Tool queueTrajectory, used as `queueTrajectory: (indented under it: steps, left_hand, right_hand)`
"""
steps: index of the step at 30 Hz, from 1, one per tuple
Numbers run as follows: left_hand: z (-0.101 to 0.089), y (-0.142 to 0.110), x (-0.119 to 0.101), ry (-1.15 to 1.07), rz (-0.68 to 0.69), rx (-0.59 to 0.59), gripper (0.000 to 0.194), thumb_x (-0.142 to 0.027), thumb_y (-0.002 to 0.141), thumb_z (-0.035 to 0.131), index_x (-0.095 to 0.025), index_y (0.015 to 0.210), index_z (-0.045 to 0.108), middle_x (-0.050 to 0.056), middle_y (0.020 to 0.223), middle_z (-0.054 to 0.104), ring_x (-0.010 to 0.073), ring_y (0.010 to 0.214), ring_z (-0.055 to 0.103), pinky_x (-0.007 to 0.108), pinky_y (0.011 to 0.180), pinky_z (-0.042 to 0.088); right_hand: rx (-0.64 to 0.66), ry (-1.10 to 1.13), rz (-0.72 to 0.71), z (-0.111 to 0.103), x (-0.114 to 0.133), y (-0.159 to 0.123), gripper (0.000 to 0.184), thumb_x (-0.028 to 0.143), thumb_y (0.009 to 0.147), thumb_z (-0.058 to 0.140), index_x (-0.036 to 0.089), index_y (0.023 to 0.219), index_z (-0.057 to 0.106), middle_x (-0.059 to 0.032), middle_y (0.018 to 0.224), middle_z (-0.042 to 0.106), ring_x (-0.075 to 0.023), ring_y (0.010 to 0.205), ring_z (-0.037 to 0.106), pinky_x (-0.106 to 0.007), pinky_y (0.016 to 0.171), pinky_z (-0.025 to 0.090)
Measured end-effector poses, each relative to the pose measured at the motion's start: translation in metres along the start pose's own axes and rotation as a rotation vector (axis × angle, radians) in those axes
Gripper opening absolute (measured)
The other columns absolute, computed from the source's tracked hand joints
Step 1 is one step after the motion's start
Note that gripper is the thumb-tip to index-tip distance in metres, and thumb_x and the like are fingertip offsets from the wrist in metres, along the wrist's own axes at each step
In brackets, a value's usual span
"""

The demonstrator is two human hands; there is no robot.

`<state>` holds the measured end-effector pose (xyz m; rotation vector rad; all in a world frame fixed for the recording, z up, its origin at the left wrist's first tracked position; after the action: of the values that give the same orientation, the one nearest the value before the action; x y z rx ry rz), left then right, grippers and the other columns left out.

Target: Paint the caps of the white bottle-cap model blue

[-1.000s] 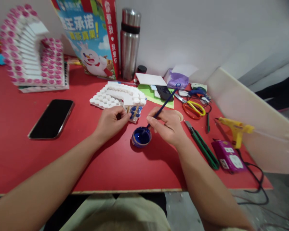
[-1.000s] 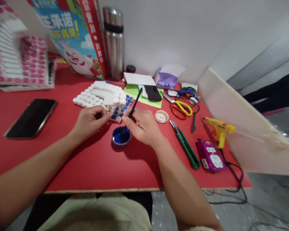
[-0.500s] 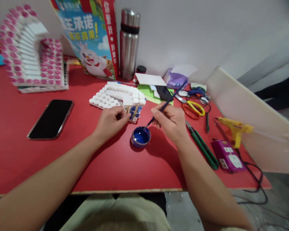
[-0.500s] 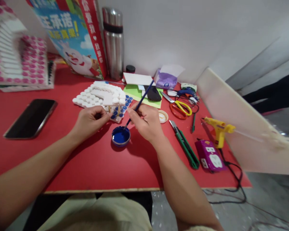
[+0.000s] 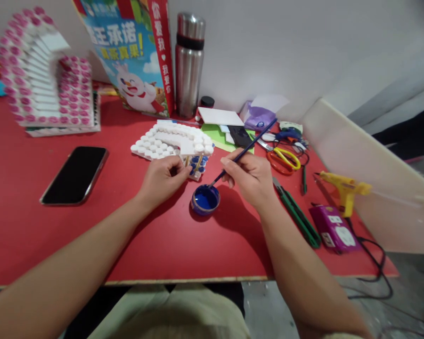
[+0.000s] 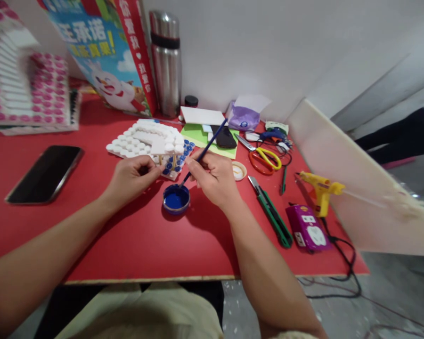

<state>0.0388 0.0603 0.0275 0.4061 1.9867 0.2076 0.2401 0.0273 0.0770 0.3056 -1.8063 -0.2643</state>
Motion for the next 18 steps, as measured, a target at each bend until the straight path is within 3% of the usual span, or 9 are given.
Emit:
queueTrajectory:
  steps: [11, 18]
  left_hand:
    - [0.0, 0.0, -0.001, 0.008, -0.009, 0.009, 0.036, -0.038, 0.088, 0.067, -0.02, 0.062, 0.052, -0.001, 0.056, 0.052, 0.013, 0.057, 0.046, 0.025, 0.054, 0.032]
    - [-0.001, -0.001, -0.002, -0.006, 0.0, -0.01, 0.036, -0.036, 0.089, 0.067, -0.02, 0.061, 0.051, -0.002, 0.056, 0.05, 0.0124, 0.057, 0.045, 0.026, 0.055, 0.033]
  right_hand:
    - [-0.032, 0.043, 0.023, -0.002, -0.001, 0.0, 0.031, 0.047, 0.093, 0.08, 0.021, 0.077, 0.071, 0.0026, 0.058, 0.067, -0.0113, 0.044, 0.058, -0.025, 0.044, 0.045]
    - [-0.245, 0.141, 0.007, -0.016, -0.017, 0.005, 0.034, 0.054, 0.095, 0.077, 0.024, 0.081, 0.066, 0.0043, 0.06, 0.068, -0.0119, 0.045, 0.059, -0.027, 0.045, 0.05]
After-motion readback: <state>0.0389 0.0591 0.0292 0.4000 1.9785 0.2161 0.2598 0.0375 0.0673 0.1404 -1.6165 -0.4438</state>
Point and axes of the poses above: each hand's wrist, its own y-axis towards the middle knuckle, its own z-axis out of the palm, x = y × z, the point moved 9 cm from there along y, towards the middle knuckle
